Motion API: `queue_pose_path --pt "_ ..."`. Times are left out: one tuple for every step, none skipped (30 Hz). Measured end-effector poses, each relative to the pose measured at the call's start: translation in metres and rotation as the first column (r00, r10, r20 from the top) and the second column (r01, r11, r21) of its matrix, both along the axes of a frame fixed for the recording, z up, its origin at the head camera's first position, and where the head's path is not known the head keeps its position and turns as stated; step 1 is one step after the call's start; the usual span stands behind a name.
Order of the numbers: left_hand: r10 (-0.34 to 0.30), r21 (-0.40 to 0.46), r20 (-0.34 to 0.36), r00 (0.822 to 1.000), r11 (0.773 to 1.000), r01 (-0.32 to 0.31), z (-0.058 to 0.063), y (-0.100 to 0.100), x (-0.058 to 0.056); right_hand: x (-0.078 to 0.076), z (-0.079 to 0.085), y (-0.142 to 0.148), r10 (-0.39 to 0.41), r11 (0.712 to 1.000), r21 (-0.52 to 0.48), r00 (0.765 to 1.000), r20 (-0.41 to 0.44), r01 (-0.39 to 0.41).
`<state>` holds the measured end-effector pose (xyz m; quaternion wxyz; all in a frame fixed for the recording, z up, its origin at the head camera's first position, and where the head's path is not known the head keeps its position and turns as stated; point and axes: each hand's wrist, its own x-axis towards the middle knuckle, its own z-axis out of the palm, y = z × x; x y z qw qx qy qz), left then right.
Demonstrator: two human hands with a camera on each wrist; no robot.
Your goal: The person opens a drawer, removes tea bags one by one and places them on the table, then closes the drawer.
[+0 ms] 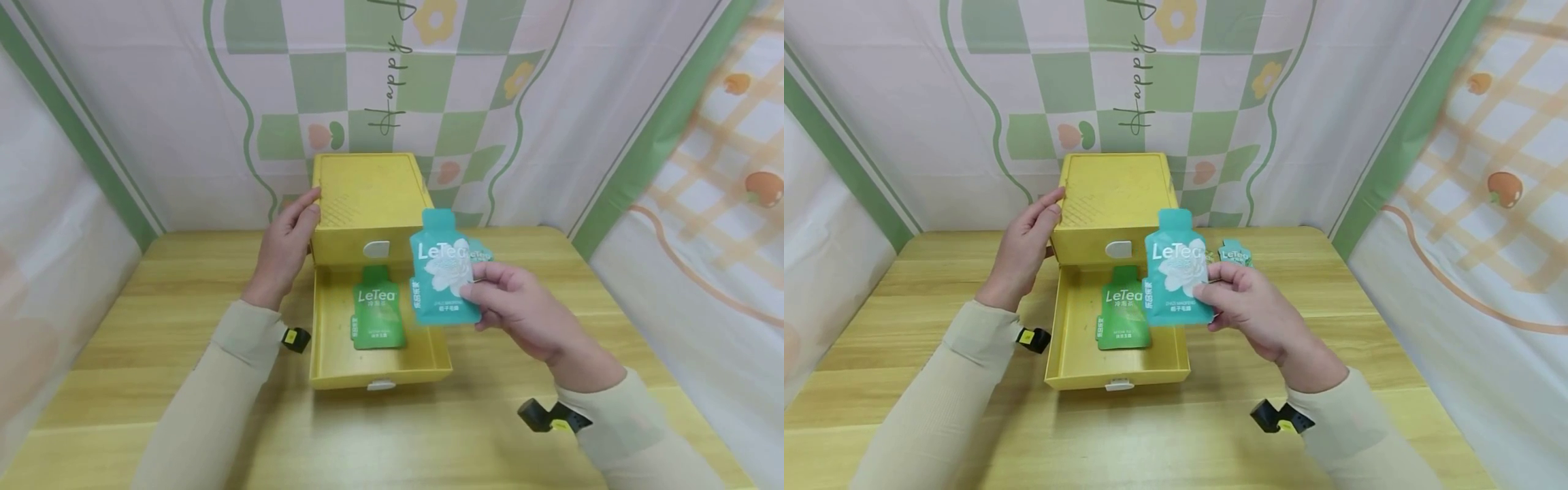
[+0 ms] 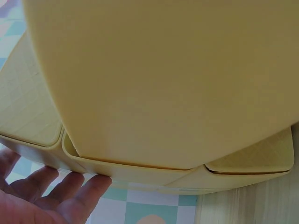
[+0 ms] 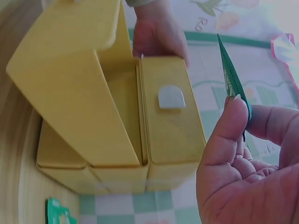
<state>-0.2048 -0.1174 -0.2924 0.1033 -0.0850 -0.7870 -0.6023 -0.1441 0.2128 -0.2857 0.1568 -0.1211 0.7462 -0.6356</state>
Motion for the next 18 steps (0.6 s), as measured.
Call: queue_pose_path --pt "0.000 -0.003 -0.004 1.000 1.000 0.000 0.000 0.000 0.000 0.000 0.001 0.003 -0.010 1.000 -0.002 1.000 -0.001 0.010" --pt "-0.001 -0.005 -0.007 1.000 1.000 0.001 0.001 0.000 0.000 -0.001 0.001 0.007 -0.016 1.000 -0.005 1.000 -0.001 0.016" --pt "-0.002 -0.008 -0.011 1.000 1.000 0.002 0.001 0.000 0.000 -0.002 0.001 0.010 -0.024 1.000 -0.007 1.000 -0.004 0.024" --pt "-0.004 -0.010 -0.014 1.000 1.000 0.004 0.001 0.000 0.000 -0.002 0.001 0.014 -0.028 1.000 -0.009 1.000 -0.006 0.028" --pt "-0.005 -0.011 -0.016 1.000 1.000 0.005 0.001 0.000 0.000 -0.003 0.000 0.017 -0.034 0.999 -0.012 0.999 -0.008 0.034" --pt "-0.006 -0.011 -0.017 1.000 1.000 0.006 0.001 0.000 0.001 -0.004 0.000 0.021 -0.040 0.999 -0.014 0.999 -0.011 0.040" --pt "-0.006 -0.012 -0.018 1.000 1.000 0.006 0.001 0.000 0.001 -0.006 -0.001 0.024 -0.045 0.999 -0.016 0.999 -0.010 0.045" --pt "-0.007 -0.012 -0.020 1.000 1.000 0.007 0.001 0.000 0.001 -0.007 -0.002 0.027 -0.050 0.999 -0.021 0.999 -0.006 0.050" --pt "-0.008 -0.012 -0.020 1.000 1.000 0.008 0.001 0.000 0.001 -0.008 -0.004 0.030 -0.058 0.998 -0.023 0.998 -0.001 0.058" --pt "-0.008 -0.009 -0.018 1.000 1.000 0.008 0.001 0.000 0.001 -0.009 -0.005 0.033 -0.065 0.998 -0.023 0.998 0.005 0.065" --pt "-0.008 -0.007 -0.016 1.000 1.000 0.008 0.000 0.000 0.001 -0.011 -0.007 0.036 -0.073 0.997 -0.020 0.997 0.011 0.073" --pt "-0.007 -0.004 -0.016 1.000 1.000 0.006 0.000 0.000 0.000 -0.012 -0.008 0.038 -0.081 0.997 -0.018 0.997 0.018 0.081" --pt "-0.006 -0.003 -0.015 1.000 1.000 0.006 0.000 0.000 0.000 -0.013 -0.010 0.040 -0.087 0.996 -0.017 0.996 0.027 0.088" --pt "-0.005 0.001 -0.013 1.000 1.000 0.005 -0.001 0.000 -0.001 -0.015 -0.012 0.043 -0.094 0.995 -0.016 0.995 0.034 0.094" --pt "-0.004 0.003 -0.010 1.000 1.000 0.004 -0.001 0.000 -0.001 -0.016 -0.014 0.044 -0.098 0.995 -0.014 0.994 0.040 0.099" --pt "-0.003 0.005 -0.011 1.000 1.000 0.003 -0.002 0.000 -0.002 -0.017 -0.016 0.046 -0.101 0.995 -0.013 0.994 0.046 0.102" --pt "-0.002 0.006 -0.011 1.000 1.000 0.002 -0.003 0.000 -0.003 -0.019 -0.018 0.047 -0.104 0.994 -0.011 0.993 0.052 0.105" --pt "-0.002 0.008 -0.011 1.000 1.000 0.002 -0.003 0.000 -0.003 -0.020 -0.020 0.048 -0.105 0.994 -0.008 0.993 0.058 0.106"
